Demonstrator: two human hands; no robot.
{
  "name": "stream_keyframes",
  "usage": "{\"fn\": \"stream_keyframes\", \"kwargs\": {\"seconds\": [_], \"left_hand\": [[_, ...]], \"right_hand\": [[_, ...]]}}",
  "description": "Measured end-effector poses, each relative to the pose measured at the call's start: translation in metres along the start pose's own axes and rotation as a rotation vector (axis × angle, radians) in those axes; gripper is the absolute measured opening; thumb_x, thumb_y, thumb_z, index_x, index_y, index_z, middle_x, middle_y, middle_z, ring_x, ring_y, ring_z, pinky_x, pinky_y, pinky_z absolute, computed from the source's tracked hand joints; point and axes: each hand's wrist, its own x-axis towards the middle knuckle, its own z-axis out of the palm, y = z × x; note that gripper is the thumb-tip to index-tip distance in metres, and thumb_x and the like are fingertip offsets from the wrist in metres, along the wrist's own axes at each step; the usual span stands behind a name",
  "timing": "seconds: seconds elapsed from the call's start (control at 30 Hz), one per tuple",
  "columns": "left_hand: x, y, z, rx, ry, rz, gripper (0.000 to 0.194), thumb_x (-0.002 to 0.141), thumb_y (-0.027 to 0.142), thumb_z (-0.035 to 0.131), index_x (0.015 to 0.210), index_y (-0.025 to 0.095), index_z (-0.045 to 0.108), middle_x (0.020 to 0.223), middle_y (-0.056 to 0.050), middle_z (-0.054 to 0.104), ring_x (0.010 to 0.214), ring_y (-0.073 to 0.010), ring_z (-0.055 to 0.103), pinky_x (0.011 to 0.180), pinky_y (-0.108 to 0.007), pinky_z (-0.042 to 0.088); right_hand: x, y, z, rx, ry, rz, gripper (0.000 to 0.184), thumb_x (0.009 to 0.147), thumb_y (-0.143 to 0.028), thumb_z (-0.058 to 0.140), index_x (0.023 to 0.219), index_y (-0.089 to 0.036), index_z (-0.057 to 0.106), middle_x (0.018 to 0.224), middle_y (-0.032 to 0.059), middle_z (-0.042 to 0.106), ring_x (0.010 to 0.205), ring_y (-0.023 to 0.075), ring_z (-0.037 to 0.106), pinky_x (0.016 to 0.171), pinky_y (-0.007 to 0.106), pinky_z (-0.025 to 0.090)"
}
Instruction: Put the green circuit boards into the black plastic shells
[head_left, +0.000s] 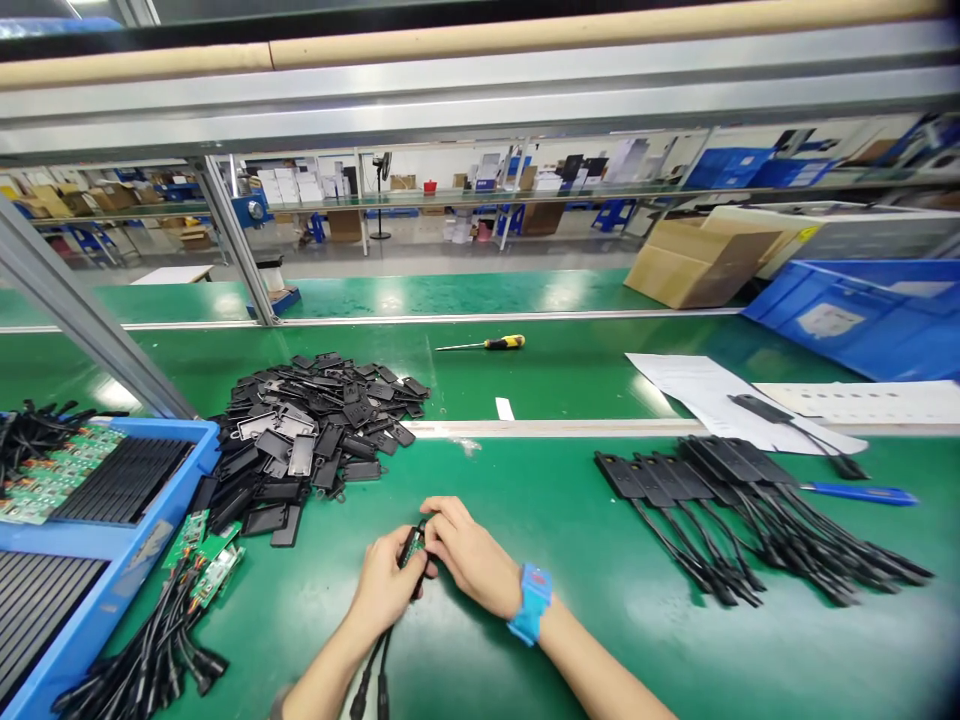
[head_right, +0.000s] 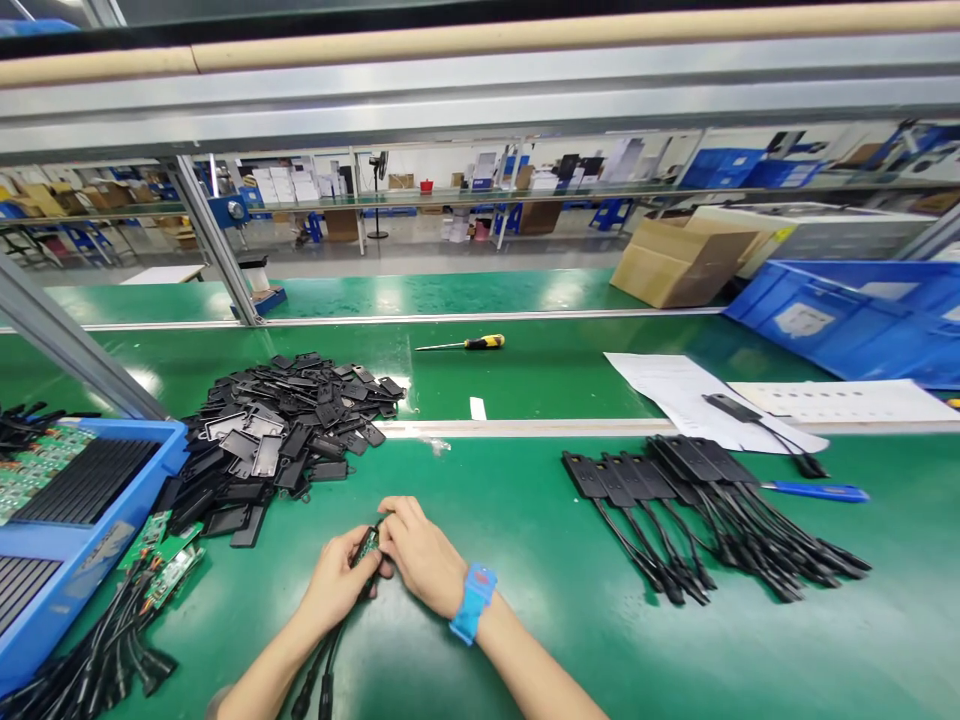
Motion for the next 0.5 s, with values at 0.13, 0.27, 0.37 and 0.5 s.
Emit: {"fn": "stream_keyframes", "kwargs": {"seconds": [0.13, 0.27, 0.37, 0.5], "left_hand": [[0.001, -0.002, -0.002, -0.221, 0.049, -0.087, 0.043, 0.082, 0.046, 0.057, 0.109, 0.013, 0.055, 0.078, -0.009, 0.069, 0.05, -0.0119, 0.056, 0.039, -0.018, 0.032], [0.001, 0.002, -0.006, -0.38, 0.095, -0.097, 0.05, 0.079, 0.053, 0.061, 0.107, 0.012, 0.055, 0.083, -0.01, 0.068, 0.058, -0.012, 0.057, 0.044, -0.018, 0.036], [0.001, 0.002, -0.008, -0.501, 0.129, -0.104, 0.048, 0.077, 0.047, 0.069, 0.107, 0.011, 0.057, 0.089, -0.012, 0.068, 0.067, -0.0124, 0.057, 0.052, -0.019, 0.039], [0.002, -0.001, -0.01, -0.627, 0.161, -0.107, 0.055, 0.067, 0.032, 0.08, 0.114, 0.012, 0.057, 0.102, -0.013, 0.068, 0.08, -0.0141, 0.058, 0.065, -0.021, 0.043]], "right_hand": [[0.021, 0.043, -0.021, -0.126, 0.033, 0.136, 0.012, 0.091, -0.013, 0.044, 0.084, -0.019, 0.051, 0.114, 0.0073, 0.051, 0.111, 0.0174, 0.046, 0.096, 0.03, 0.043], [0.043, 0.098, -0.035, -0.317, 0.113, 0.326, 0.016, 0.09, -0.013, 0.042, 0.082, -0.014, 0.056, 0.104, 0.0142, 0.053, 0.103, 0.0257, 0.047, 0.092, 0.04, 0.041], [0.059, 0.114, -0.038, -0.411, 0.147, 0.426, 0.021, 0.087, -0.007, 0.039, 0.082, -0.011, 0.059, 0.096, 0.017, 0.053, 0.096, 0.029, 0.047, 0.085, 0.044, 0.04], [0.088, 0.1, -0.028, -0.416, 0.102, 0.383, 0.024, 0.087, -0.005, 0.04, 0.089, -0.012, 0.064, 0.099, 0.0143, 0.056, 0.094, 0.0247, 0.051, 0.084, 0.037, 0.041]]}}
